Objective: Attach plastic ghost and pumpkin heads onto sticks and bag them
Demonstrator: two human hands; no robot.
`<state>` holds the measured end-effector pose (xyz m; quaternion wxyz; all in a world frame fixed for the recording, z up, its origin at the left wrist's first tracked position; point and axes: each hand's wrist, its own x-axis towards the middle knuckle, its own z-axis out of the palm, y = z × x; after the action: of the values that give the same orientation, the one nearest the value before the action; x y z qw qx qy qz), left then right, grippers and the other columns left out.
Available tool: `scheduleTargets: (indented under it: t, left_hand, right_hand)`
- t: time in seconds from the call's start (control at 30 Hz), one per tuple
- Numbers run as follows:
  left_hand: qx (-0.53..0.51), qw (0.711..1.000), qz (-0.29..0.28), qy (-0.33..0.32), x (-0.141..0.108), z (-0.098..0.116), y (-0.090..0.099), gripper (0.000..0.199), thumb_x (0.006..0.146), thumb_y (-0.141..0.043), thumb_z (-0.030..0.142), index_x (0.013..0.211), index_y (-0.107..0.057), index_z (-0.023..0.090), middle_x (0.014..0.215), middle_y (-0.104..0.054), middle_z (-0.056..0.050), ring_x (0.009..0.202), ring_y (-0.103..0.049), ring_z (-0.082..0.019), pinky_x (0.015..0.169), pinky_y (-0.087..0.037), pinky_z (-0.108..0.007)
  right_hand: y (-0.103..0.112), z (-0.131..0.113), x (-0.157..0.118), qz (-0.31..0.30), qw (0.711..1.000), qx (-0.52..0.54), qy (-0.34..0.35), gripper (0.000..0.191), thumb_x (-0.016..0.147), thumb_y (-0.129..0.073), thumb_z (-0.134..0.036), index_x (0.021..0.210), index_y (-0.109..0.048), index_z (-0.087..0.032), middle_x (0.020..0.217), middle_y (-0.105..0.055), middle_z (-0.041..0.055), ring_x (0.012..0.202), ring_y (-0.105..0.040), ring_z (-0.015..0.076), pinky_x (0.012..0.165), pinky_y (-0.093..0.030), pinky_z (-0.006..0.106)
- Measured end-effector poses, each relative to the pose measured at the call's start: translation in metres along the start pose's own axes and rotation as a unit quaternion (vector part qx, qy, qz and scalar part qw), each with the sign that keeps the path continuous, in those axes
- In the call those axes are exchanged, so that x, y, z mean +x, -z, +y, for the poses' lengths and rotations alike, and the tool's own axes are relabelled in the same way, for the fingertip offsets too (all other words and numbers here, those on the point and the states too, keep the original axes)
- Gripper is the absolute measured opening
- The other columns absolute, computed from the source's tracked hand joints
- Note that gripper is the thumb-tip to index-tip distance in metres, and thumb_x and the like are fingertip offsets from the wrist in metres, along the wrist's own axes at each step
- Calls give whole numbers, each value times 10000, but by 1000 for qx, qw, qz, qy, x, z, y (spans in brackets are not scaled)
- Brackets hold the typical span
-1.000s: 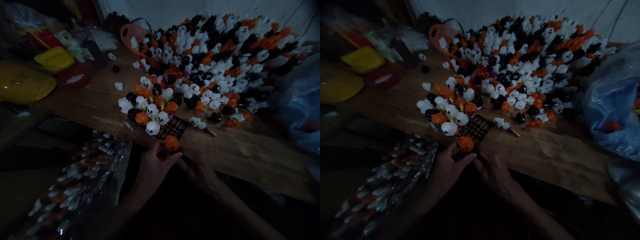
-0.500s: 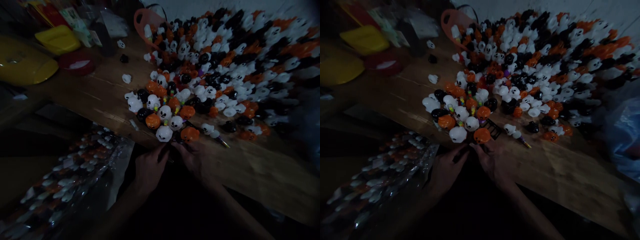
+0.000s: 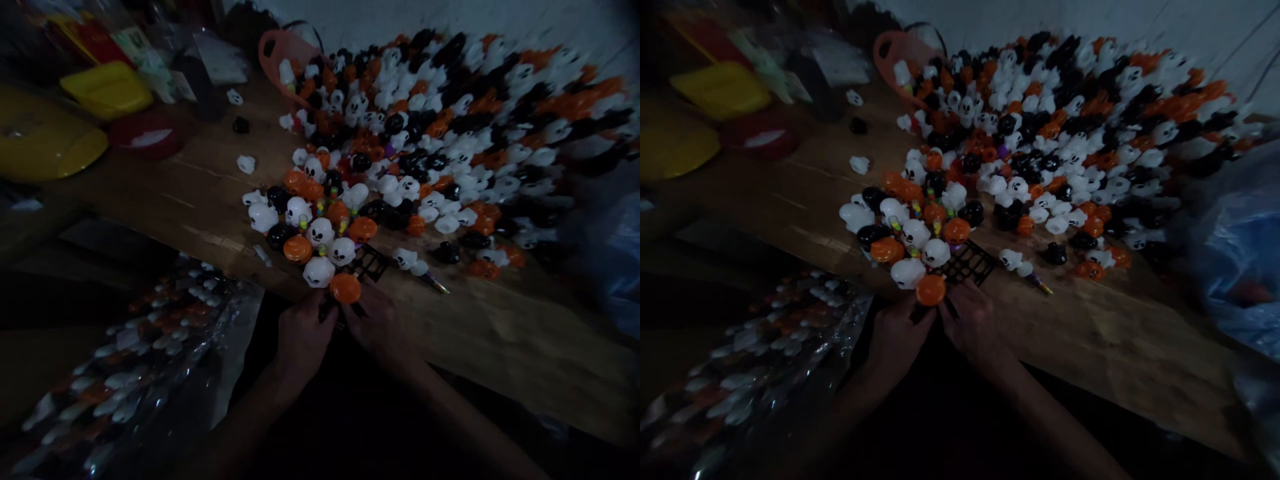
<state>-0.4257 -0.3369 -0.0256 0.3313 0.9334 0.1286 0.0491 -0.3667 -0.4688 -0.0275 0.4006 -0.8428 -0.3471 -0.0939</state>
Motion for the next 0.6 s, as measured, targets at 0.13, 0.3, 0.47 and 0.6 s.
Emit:
scheduleTargets:
  t: [0.13,0.3,0.47,0.6]
  left_hand:
    - [50,999,10,-11,5,-1,-4,194,836,-548,197,1007,-638,170,899,-717,-43,787,-678,-215,670,-465,-281]
    - [91,995,36,-10,7,-1,-4,150,813,-594,210,934,-660,149,816,-716,-54,738,-682,-228,622,-461,-277]
    - [104,993,51,-17,7,0,-4,188,780,-645,347,826,-663,166,734,-705,-41,657,-673,-216,575,-466,-267]
    - [79,995,47,-35,8,1,-4,273,816,-584,405,890,-677,160,737,-706,-56,674,-676,-223,612,-494,-282]
  right_hand:
    - [-1,-7,6,-19,999,18,-31,122,875,-524,-157,824,-634,-171,851,-676,73,782,-624,178,701,-512,292]
    - [23,-2,-2,-27,997,36,-58,181,868,-559,-201,1038,-617,-201,961,-667,40,857,-614,164,754,-512,276]
    - [87,38,-21,54,972,-152,-169,249,868,-537,-248,1109,-597,-253,1092,-602,55,875,-592,191,651,-494,280]
    - [105,64,-27,11,964,-213,-161,184,861,-527,-253,1010,-636,-236,997,-606,89,830,-578,211,649,-482,307]
